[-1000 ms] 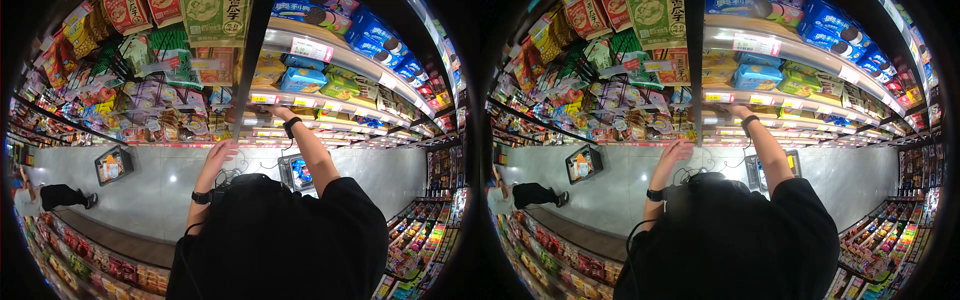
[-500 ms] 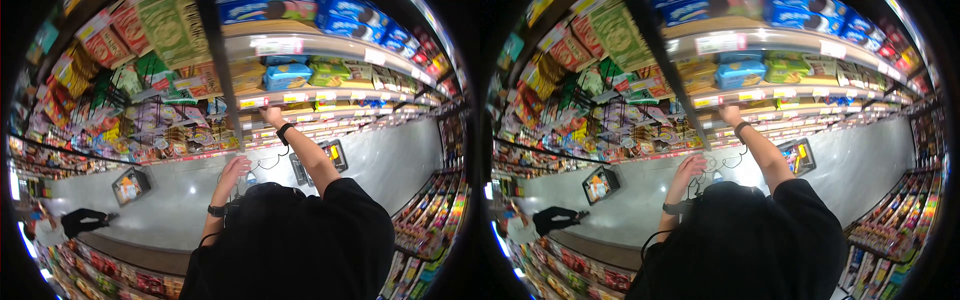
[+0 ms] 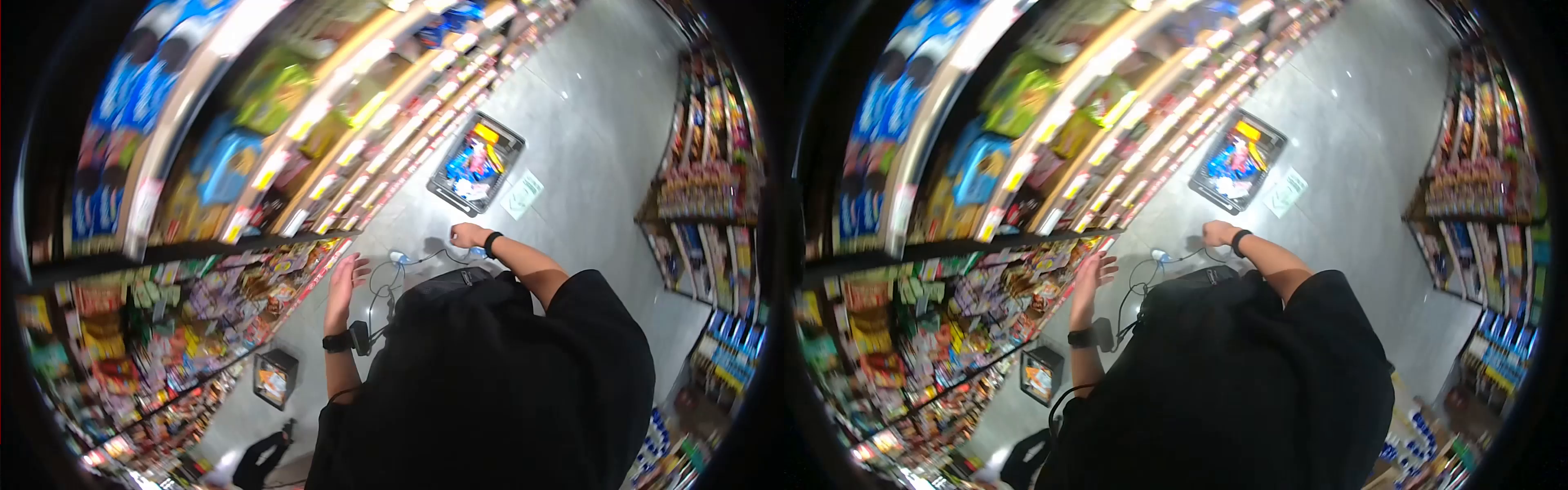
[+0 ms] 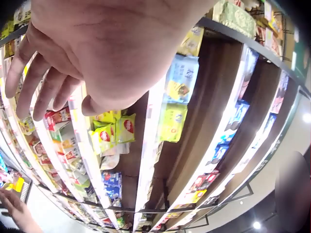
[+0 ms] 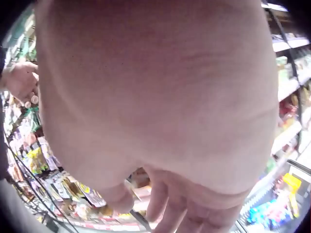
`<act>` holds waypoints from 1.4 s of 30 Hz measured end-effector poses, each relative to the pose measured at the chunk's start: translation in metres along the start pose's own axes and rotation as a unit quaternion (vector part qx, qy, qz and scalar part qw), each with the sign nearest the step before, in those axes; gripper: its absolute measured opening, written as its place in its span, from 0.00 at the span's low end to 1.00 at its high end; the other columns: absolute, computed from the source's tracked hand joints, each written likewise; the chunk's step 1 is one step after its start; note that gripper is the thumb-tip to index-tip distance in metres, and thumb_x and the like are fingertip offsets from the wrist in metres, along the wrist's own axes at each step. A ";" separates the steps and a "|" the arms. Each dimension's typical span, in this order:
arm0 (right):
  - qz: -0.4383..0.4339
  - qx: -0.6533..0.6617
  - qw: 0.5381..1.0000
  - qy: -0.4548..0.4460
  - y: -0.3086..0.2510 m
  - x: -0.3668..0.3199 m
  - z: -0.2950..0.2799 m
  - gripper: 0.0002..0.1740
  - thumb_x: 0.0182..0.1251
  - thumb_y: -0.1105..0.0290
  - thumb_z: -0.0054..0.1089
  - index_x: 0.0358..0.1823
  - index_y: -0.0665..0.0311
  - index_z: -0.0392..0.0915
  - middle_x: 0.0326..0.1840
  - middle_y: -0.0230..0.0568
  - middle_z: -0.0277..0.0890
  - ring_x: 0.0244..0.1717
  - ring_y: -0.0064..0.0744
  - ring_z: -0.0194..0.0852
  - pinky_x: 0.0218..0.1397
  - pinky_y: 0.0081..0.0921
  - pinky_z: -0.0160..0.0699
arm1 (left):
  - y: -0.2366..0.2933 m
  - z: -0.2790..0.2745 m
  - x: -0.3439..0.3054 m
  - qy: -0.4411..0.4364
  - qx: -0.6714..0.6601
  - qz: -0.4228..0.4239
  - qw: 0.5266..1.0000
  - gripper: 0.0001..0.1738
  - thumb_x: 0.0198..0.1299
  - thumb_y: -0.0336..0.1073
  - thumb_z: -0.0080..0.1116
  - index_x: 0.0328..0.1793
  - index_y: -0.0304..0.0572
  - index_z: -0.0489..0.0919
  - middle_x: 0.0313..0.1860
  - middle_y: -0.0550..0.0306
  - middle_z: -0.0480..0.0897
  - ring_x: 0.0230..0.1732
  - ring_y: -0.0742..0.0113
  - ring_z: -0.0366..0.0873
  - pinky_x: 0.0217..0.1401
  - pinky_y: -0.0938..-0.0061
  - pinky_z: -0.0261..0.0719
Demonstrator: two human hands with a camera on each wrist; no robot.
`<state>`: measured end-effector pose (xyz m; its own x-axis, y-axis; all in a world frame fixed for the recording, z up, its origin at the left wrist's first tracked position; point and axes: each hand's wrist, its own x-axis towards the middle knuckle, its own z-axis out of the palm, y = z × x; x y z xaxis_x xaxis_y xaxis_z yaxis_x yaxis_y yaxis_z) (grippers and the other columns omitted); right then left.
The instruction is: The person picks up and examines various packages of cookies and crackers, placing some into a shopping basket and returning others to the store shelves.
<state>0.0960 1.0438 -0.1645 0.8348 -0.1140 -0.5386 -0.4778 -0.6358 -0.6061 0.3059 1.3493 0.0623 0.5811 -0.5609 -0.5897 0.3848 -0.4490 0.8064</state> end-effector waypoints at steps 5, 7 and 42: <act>0.178 0.119 0.976 0.027 0.131 -0.111 0.046 0.21 0.59 0.57 0.57 0.37 0.70 0.87 0.39 0.61 0.86 0.46 0.60 0.85 0.53 0.47 0.81 | 0.003 0.060 0.047 -0.048 0.134 -0.035 0.989 0.25 0.78 0.52 0.47 0.68 0.42 0.77 0.56 0.56 0.86 0.48 0.71 0.83 0.50 0.74 0.77; 0.236 0.181 0.955 -0.012 0.162 -0.142 0.059 0.22 0.60 0.57 0.57 0.36 0.71 0.87 0.37 0.60 0.86 0.44 0.57 0.86 0.51 0.46 0.82 | 0.000 0.077 0.070 -0.057 0.203 -0.033 0.977 0.26 0.77 0.52 0.48 0.68 0.41 0.77 0.55 0.57 0.86 0.47 0.71 0.83 0.50 0.73 0.77; 0.479 0.283 0.819 0.145 0.276 -0.102 0.078 0.49 0.55 0.50 0.71 0.77 0.59 0.61 0.79 0.60 0.53 0.72 0.65 0.59 0.70 0.57 0.67 | -0.308 0.500 0.735 -0.157 0.704 0.104 0.685 0.43 0.59 0.65 0.63 0.64 0.31 0.71 0.53 0.33 0.85 0.56 0.37 0.83 0.60 0.50 0.80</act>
<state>-0.1427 0.9398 -0.3225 -0.0055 -0.5821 -0.8131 -0.9328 0.2961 -0.2056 0.2560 0.7271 -0.6421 0.2512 -0.7370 -0.6274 -0.8839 -0.4389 0.1617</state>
